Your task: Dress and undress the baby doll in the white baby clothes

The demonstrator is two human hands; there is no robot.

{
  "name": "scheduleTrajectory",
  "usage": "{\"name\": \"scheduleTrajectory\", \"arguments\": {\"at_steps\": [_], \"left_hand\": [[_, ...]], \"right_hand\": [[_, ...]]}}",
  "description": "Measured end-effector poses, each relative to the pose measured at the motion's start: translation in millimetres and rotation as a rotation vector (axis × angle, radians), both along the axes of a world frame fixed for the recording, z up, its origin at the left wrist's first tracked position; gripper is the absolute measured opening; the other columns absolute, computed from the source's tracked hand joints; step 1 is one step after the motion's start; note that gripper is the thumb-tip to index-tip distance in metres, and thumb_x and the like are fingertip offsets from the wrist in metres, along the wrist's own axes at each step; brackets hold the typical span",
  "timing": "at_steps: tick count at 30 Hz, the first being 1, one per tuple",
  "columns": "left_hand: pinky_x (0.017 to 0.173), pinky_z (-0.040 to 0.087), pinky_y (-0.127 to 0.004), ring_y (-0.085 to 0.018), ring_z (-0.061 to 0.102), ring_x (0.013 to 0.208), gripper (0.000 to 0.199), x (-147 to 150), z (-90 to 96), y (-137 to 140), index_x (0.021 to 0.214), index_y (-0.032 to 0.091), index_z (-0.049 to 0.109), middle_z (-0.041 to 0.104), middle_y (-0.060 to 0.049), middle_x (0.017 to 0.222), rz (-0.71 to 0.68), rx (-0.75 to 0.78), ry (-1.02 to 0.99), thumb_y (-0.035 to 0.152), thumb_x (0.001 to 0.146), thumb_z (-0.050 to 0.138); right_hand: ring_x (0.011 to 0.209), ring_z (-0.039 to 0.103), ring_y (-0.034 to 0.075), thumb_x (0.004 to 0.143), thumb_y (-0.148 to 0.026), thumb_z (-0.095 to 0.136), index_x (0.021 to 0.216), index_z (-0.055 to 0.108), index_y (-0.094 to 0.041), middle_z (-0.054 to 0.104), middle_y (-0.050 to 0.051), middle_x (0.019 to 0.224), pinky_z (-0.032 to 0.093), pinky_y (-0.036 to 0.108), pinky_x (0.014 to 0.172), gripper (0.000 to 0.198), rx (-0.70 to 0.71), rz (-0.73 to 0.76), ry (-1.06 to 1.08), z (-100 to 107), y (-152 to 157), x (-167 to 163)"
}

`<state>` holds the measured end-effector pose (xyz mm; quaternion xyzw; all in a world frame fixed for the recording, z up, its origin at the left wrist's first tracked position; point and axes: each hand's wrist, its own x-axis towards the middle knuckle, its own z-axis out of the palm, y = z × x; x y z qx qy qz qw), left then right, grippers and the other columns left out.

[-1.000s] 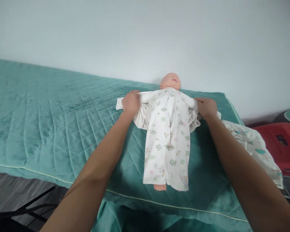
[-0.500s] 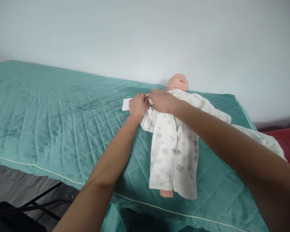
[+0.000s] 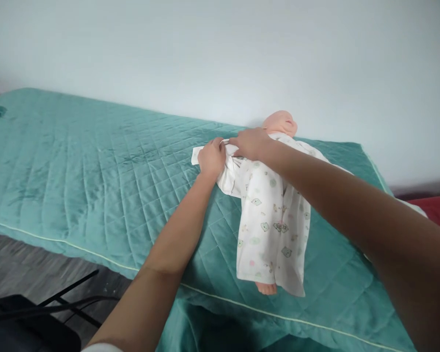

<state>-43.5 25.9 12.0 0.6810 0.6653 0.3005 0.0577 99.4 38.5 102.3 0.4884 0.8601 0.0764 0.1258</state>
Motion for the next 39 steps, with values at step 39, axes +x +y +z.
{"name": "scheduleTrajectory", "arguments": {"at_steps": [39], "left_hand": [[0.111, 0.036, -0.046, -0.031, 0.055, 0.128, 0.049, -0.4, 0.7, -14.4, 0.144, 0.021, 0.052, 0.064, -0.012, 0.137, -0.117, 0.106, 0.34, 0.029, 0.096, 0.05]], "right_hand": [[0.117, 0.062, 0.033, 0.087, -0.027, 0.052, 0.121, 0.068, -0.016, 0.071, 0.016, 0.125, 0.04, 0.054, 0.109, 0.039, 0.483, -0.622, 0.895, -86.7, -71.7, 192.0]]}}
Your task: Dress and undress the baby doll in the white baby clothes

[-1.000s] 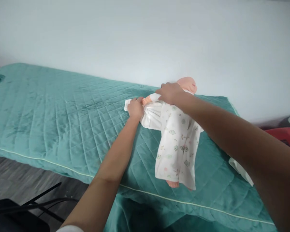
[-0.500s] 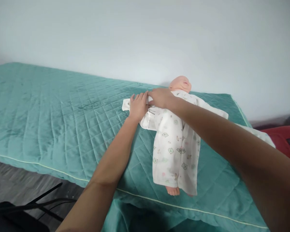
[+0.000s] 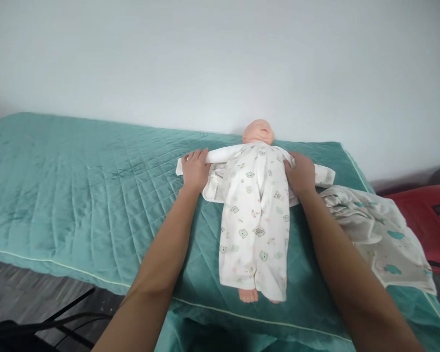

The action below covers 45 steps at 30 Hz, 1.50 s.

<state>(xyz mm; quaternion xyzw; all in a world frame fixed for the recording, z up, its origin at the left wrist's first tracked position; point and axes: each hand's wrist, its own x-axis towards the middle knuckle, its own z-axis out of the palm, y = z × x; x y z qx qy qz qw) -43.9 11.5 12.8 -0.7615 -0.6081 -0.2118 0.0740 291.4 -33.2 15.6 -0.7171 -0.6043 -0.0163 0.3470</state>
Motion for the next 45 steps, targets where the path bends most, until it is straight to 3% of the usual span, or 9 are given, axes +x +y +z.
{"name": "scheduleTrajectory", "arguments": {"at_steps": [9, 12, 14, 17, 22, 30, 34, 39, 45], "left_hand": [[0.121, 0.018, -0.068, -0.035, 0.047, 0.138, 0.057, 7.6, 14.1, -16.3, 0.149, 0.019, 0.046, 0.055, -0.016, 0.147, -0.019, -0.028, 0.001, 0.017, 0.091, 0.047], [0.122, 0.03, -0.058, -0.03, 0.047, 0.139, 0.056, 25.4, 36.0, -32.1, 0.141, 0.019, 0.054, 0.056, -0.012, 0.146, -0.138, 0.032, -0.145, 0.009, 0.088, 0.041], [0.115, 0.043, -0.044, -0.023, 0.055, 0.131, 0.049, 49.8, 55.0, -39.1, 0.132, 0.02, 0.062, 0.063, -0.009, 0.137, -0.295, 0.037, -0.29, 0.01, 0.089, 0.04], [0.111, 0.047, -0.036, -0.019, 0.061, 0.123, 0.039, 102.9, 82.6, -39.9, 0.123, 0.021, 0.067, 0.068, -0.005, 0.13, -0.535, -0.09, -0.304, 0.017, 0.093, 0.043], [0.09, 0.055, -0.041, -0.03, 0.068, 0.106, 0.027, 189.7, 106.7, -25.8, 0.102, 0.014, 0.074, 0.072, -0.012, 0.113, -0.62, -0.333, 0.256, 0.03, 0.09, 0.056], [0.1, 0.048, -0.044, -0.032, 0.06, 0.12, 0.034, 244.7, 93.9, -2.5, 0.121, 0.015, 0.07, 0.062, -0.016, 0.136, -0.53, -0.452, 0.516, 0.022, 0.092, 0.053], [0.101, 0.047, -0.049, -0.035, 0.06, 0.121, 0.035, 250.1, 87.1, 4.7, 0.122, 0.015, 0.07, 0.065, -0.017, 0.133, -0.488, -0.482, 0.553, 0.024, 0.09, 0.058], [0.099, 0.048, -0.052, -0.037, 0.061, 0.121, 0.044, 242.1, 95.7, 8.6, 0.127, 0.018, 0.067, 0.066, -0.017, 0.134, -0.489, -0.48, 0.601, 0.017, 0.083, 0.064], [0.096, 0.052, -0.048, -0.036, 0.063, 0.119, 0.042, 253.5, 88.3, 15.2, 0.124, 0.014, 0.068, 0.069, -0.018, 0.129, -0.537, -0.513, 0.634, 0.017, 0.082, 0.065]], "right_hand": [[0.103, 0.064, 0.031, 0.089, -0.032, 0.044, 0.117, 0.07, -0.017, 0.074, 0.015, 0.111, 0.044, 0.047, 0.098, 0.041, -0.056, -0.17, 0.037, -1.7, -1.5, 10.6], [0.104, 0.063, 0.03, 0.092, -0.032, 0.042, 0.117, 0.069, -0.016, 0.074, 0.016, 0.112, 0.04, 0.048, 0.103, 0.041, -0.058, -0.178, 0.019, -3.8, -2.1, 3.9], [0.106, 0.062, 0.03, 0.092, -0.031, 0.042, 0.117, 0.069, -0.016, 0.074, 0.016, 0.113, 0.038, 0.047, 0.105, 0.04, -0.053, -0.183, 0.016, -4.3, -2.3, 1.5], [0.109, 0.062, 0.03, 0.093, -0.032, 0.045, 0.115, 0.069, -0.015, 0.074, 0.016, 0.113, 0.034, 0.047, 0.109, 0.037, -0.05, -0.188, 0.013, -3.3, -3.1, 2.0], [0.105, 0.064, 0.031, 0.092, -0.032, 0.049, 0.11, 0.069, -0.016, 0.075, 0.015, 0.107, 0.037, 0.047, 0.105, 0.031, -0.077, -0.202, 0.061, 0.6, -6.2, 6.1], [0.106, 0.063, 0.03, 0.093, -0.034, 0.05, 0.11, 0.068, -0.015, 0.074, 0.016, 0.107, 0.035, 0.044, 0.104, 0.03, -0.094, -0.197, 0.098, 2.9, -6.0, 6.4], [0.104, 0.063, 0.03, 0.093, -0.037, 0.051, 0.109, 0.065, -0.015, 0.073, 0.017, 0.105, 0.037, 0.042, 0.099, 0.03, -0.126, -0.216, 0.107, 5.4, -5.8, 9.8], [0.099, 0.064, 0.031, 0.093, -0.034, 0.05, 0.106, 0.063, -0.017, 0.073, 0.016, 0.099, 0.039, 0.041, 0.093, 0.025, -0.178, -0.281, 0.154, 7.0, -6.6, 17.3], [0.101, 0.065, 0.031, 0.094, -0.033, 0.049, 0.107, 0.061, -0.015, 0.073, 0.017, 0.097, 0.036, 0.042, 0.1, 0.026, -0.18, -0.272, 0.149, 3.8, -5.4, 16.1]]}}
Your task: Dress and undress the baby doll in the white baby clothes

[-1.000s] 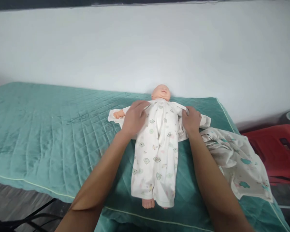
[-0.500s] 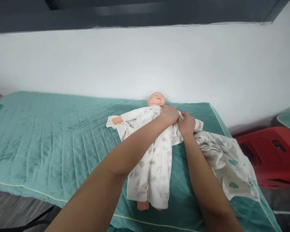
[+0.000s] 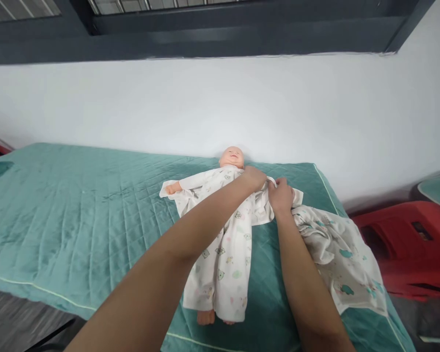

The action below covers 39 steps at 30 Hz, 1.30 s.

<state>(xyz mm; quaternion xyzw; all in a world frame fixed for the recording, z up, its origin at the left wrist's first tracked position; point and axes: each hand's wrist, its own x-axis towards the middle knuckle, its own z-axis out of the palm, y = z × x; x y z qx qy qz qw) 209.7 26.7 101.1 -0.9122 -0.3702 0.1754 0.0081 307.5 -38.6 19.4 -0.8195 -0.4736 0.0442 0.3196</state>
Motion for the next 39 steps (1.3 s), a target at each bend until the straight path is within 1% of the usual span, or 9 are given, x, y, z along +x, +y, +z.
{"name": "scheduleTrajectory", "arguments": {"at_steps": [4, 8, 13, 19, 25, 29, 34, 36, 39], "left_hand": [[0.095, 0.054, -0.044, -0.032, 0.068, 0.11, 0.042, 7.1, -13.0, 2.5, 0.123, 0.013, 0.067, 0.071, -0.018, 0.125, -0.072, -0.012, -0.027, 0.017, 0.082, 0.065], [0.095, 0.053, -0.045, -0.034, 0.067, 0.113, 0.039, -0.2, -13.8, 0.8, 0.126, 0.012, 0.064, 0.071, -0.018, 0.124, -0.111, 0.041, -0.073, 0.017, 0.087, 0.058], [0.092, 0.052, -0.042, -0.034, 0.066, 0.114, 0.044, -13.9, 0.8, 2.4, 0.129, 0.012, 0.061, 0.07, -0.019, 0.122, -0.09, 0.1, -0.094, 0.022, 0.086, 0.061], [0.089, 0.051, -0.039, -0.031, 0.069, 0.107, 0.042, -32.9, 22.6, 8.1, 0.126, 0.015, 0.062, 0.071, -0.018, 0.118, -0.018, 0.14, -0.091, 0.018, 0.084, 0.062], [0.088, 0.052, -0.04, -0.031, 0.068, 0.107, 0.048, -51.8, 33.0, 7.7, 0.13, 0.014, 0.059, 0.069, -0.018, 0.121, 0.013, 0.17, -0.066, 0.016, 0.083, 0.061], [0.087, 0.051, -0.039, -0.031, 0.068, 0.107, 0.044, -59.3, 31.9, 5.4, 0.129, 0.015, 0.059, 0.068, -0.018, 0.12, 0.004, 0.163, -0.078, 0.018, 0.085, 0.059], [0.082, 0.053, -0.041, -0.033, 0.068, 0.103, 0.04, -60.3, 27.7, -0.6, 0.128, 0.014, 0.058, 0.068, -0.019, 0.118, -0.035, 0.117, -0.12, 0.03, 0.091, 0.055], [0.082, 0.052, -0.04, -0.033, 0.069, 0.103, 0.04, -58.1, 23.5, -0.7, 0.127, 0.014, 0.057, 0.068, -0.019, 0.118, -0.034, 0.111, -0.119, 0.029, 0.09, 0.056], [0.083, 0.052, -0.039, -0.033, 0.068, 0.106, 0.043, -51.4, 13.8, 1.8, 0.128, 0.013, 0.057, 0.068, -0.018, 0.121, -0.048, 0.099, -0.124, 0.029, 0.088, 0.061]], "right_hand": [[0.1, 0.065, 0.031, 0.094, -0.035, 0.051, 0.107, 0.061, -0.015, 0.073, 0.017, 0.097, 0.036, 0.042, 0.101, 0.026, -0.015, 0.018, 0.011, -1.8, 2.2, 0.8], [0.097, 0.063, 0.031, 0.094, -0.034, 0.048, 0.105, 0.061, -0.015, 0.071, 0.017, 0.094, 0.039, 0.042, 0.096, 0.025, 0.012, 0.026, 0.018, -3.0, 3.0, 4.8], [0.102, 0.058, 0.031, 0.09, -0.029, 0.047, 0.101, 0.06, -0.016, 0.069, 0.018, 0.101, 0.041, 0.041, 0.092, 0.021, 0.126, 0.008, 0.056, -3.6, 0.9, 12.5], [0.094, 0.059, 0.028, 0.09, -0.034, 0.047, 0.101, 0.057, -0.018, 0.067, 0.016, 0.106, 0.042, 0.038, 0.085, 0.021, 0.15, -0.019, 0.196, -9.2, 0.9, 19.4], [0.085, 0.058, 0.026, 0.086, -0.035, 0.05, 0.097, 0.054, -0.021, 0.066, 0.011, 0.093, 0.043, 0.038, 0.082, 0.018, 0.212, -0.024, 0.328, -15.5, 2.5, 25.2], [0.083, 0.06, 0.024, 0.079, -0.037, 0.057, 0.09, 0.056, -0.022, 0.068, 0.007, 0.089, 0.046, 0.038, 0.084, 0.019, 0.316, 0.006, 0.455, -18.3, 6.6, 31.8], [0.076, 0.066, 0.023, 0.065, -0.036, 0.066, 0.081, 0.063, -0.019, 0.07, 0.006, 0.078, 0.053, 0.038, 0.074, 0.024, 0.433, 0.05, 0.694, -20.9, 14.9, 39.6], [0.079, 0.068, 0.022, 0.064, -0.034, 0.066, 0.082, 0.063, -0.019, 0.072, 0.007, 0.081, 0.055, 0.037, 0.073, 0.024, 0.479, 0.071, 0.773, -21.3, 17.1, 41.5], [0.084, 0.071, 0.021, 0.06, -0.026, 0.065, 0.081, 0.061, -0.02, 0.074, 0.007, 0.087, 0.057, 0.037, 0.078, 0.022, 0.606, 0.088, 0.913, -21.3, 18.4, 43.9]]}}
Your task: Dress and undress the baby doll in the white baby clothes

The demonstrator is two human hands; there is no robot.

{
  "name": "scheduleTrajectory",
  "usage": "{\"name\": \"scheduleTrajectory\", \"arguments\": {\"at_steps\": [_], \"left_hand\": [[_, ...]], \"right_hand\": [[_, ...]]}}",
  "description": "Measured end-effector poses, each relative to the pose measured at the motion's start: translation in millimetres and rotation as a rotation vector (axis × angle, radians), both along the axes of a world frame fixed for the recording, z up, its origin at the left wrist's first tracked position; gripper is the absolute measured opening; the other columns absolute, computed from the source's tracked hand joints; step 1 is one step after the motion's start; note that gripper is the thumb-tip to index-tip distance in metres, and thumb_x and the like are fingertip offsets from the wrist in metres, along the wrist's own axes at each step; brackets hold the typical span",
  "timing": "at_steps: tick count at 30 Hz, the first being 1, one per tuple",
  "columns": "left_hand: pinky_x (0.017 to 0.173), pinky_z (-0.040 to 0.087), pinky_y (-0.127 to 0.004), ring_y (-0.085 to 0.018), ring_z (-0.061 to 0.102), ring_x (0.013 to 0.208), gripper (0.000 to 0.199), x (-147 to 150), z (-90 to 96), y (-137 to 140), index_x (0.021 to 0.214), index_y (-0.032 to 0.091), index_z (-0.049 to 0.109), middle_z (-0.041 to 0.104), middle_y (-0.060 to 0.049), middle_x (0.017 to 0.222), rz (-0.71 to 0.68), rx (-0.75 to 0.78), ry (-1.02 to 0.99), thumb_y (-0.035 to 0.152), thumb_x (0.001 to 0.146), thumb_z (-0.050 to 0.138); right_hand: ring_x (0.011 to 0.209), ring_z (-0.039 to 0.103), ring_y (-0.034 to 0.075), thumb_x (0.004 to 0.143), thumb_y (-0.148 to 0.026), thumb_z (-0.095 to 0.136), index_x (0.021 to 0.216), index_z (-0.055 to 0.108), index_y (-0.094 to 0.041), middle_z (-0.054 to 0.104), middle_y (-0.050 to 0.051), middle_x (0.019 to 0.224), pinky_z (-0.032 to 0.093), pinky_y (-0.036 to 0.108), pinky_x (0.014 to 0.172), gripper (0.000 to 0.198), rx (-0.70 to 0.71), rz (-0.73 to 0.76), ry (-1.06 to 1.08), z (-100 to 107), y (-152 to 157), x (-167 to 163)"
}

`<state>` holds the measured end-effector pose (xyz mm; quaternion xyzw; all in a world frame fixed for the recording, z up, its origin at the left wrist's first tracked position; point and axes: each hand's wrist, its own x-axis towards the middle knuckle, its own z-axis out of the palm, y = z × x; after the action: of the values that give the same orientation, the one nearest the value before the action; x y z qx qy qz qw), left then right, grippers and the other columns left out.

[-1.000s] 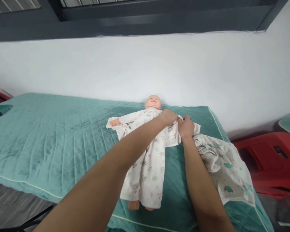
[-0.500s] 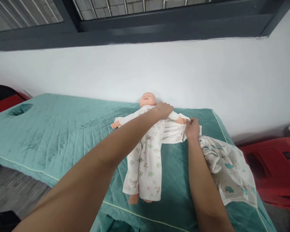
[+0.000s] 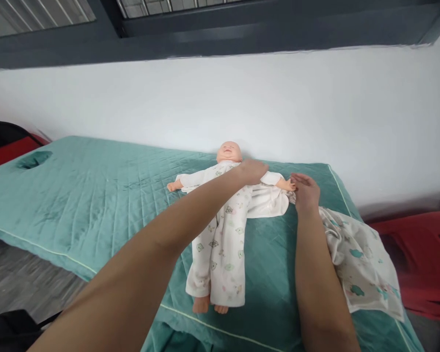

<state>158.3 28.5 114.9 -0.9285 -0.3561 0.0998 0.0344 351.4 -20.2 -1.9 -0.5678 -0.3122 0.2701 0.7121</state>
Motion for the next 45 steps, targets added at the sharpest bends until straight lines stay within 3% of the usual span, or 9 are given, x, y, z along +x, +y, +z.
{"name": "scheduleTrajectory", "arguments": {"at_steps": [7, 11, 16, 20, 24, 31, 38, 41, 45], "left_hand": [[0.092, 0.05, -0.043, -0.034, 0.064, 0.115, 0.044, 30.4, -20.2, -10.0, 0.132, 0.012, 0.058, 0.065, -0.02, 0.129, -0.004, -0.07, -0.02, 0.025, 0.09, 0.058], [0.098, 0.047, -0.046, -0.035, 0.055, 0.126, 0.041, 29.3, -11.3, -28.7, 0.131, 0.009, 0.059, 0.057, -0.022, 0.139, 0.013, -0.061, -0.028, 0.02, 0.092, 0.056], [0.092, 0.048, -0.038, -0.028, 0.056, 0.123, 0.027, -41.4, 9.8, -44.7, 0.116, 0.017, 0.065, 0.062, -0.013, 0.129, 0.059, 0.071, -0.408, 0.02, 0.097, 0.046], [0.088, 0.047, -0.037, -0.025, 0.062, 0.108, 0.028, -123.2, -8.5, -50.2, 0.107, 0.02, 0.066, 0.068, -0.01, 0.113, 0.477, 0.173, -0.801, 0.034, 0.101, 0.043], [0.081, 0.046, -0.038, -0.025, 0.064, 0.089, 0.042, -168.3, -42.2, -53.5, 0.091, 0.021, 0.064, 0.071, -0.006, 0.091, 0.661, -0.157, -0.97, 0.054, 0.1, 0.04], [0.101, 0.046, -0.034, -0.021, 0.06, 0.116, 0.042, -176.0, -57.4, -56.9, 0.119, 0.022, 0.062, 0.068, -0.003, 0.125, 0.513, -0.489, -1.255, 0.054, 0.1, 0.042], [0.108, 0.045, -0.038, -0.023, 0.058, 0.123, 0.038, -156.5, -60.1, -35.9, 0.124, 0.021, 0.063, 0.062, -0.01, 0.132, 0.417, -0.188, -1.356, 0.045, 0.096, 0.055], [0.117, 0.037, -0.042, -0.026, 0.05, 0.136, 0.042, -141.6, -48.2, -26.2, 0.128, 0.023, 0.062, 0.06, -0.009, 0.141, 0.31, -0.281, -1.253, 0.047, 0.094, 0.058], [0.123, 0.03, -0.045, -0.028, 0.037, 0.149, 0.048, -136.8, -43.1, -22.7, 0.132, 0.025, 0.061, 0.052, -0.007, 0.153, 0.259, -0.371, -1.158, 0.049, 0.091, 0.062]], "right_hand": [[0.093, 0.069, 0.022, 0.067, -0.018, 0.046, 0.087, 0.061, -0.02, 0.071, 0.007, 0.095, 0.054, 0.044, 0.094, 0.024, 0.112, -0.369, -0.176, 10.1, -6.8, -7.2], [0.1, 0.068, 0.023, 0.076, -0.019, 0.043, 0.094, 0.064, -0.019, 0.07, 0.008, 0.1, 0.053, 0.041, 0.094, 0.028, 0.141, -0.298, -0.458, 20.7, -16.6, -36.7], [0.096, 0.066, 0.02, 0.086, -0.03, 0.049, 0.099, 0.061, -0.02, 0.069, 0.007, 0.103, 0.053, 0.034, 0.083, 0.021, 0.131, 0.0, -0.456, 32.1, -30.1, -88.0], [0.084, 0.06, 0.02, 0.091, -0.047, 0.054, 0.09, 0.058, -0.022, 0.067, 0.004, 0.087, 0.046, 0.033, 0.078, 0.025, -0.091, 0.107, -0.549, 41.8, -40.2, -110.0], [0.073, 0.055, 0.023, 0.097, -0.062, 0.039, 0.077, 0.053, -0.024, 0.062, 0.005, 0.073, 0.036, 0.035, 0.07, 0.045, -0.45, 0.155, -0.842, 48.0, -45.1, -113.1], [0.084, 0.06, 0.025, 0.093, -0.071, 0.041, 0.085, 0.058, -0.023, 0.071, 0.006, 0.086, 0.04, 0.034, 0.075, 0.052, -0.368, 0.184, -0.704, 42.3, -45.5, -118.4], [0.097, 0.06, 0.027, 0.095, -0.057, 0.047, 0.099, 0.063, -0.021, 0.069, 0.01, 0.102, 0.046, 0.041, 0.085, 0.04, -0.187, 0.018, -0.833, 49.0, -32.6, -118.7], [0.118, 0.056, 0.027, 0.092, -0.054, 0.053, 0.111, 0.064, -0.023, 0.065, 0.011, 0.121, 0.044, 0.045, 0.1, 0.038, -0.005, 0.203, -0.807, 54.7, -15.9, -126.1], [0.126, 0.051, 0.028, 0.086, -0.057, 0.062, 0.113, 0.06, -0.025, 0.062, 0.009, 0.129, 0.034, 0.05, 0.112, 0.042, -0.07, 0.445, -0.704, 53.5, -1.6, -133.9]]}}
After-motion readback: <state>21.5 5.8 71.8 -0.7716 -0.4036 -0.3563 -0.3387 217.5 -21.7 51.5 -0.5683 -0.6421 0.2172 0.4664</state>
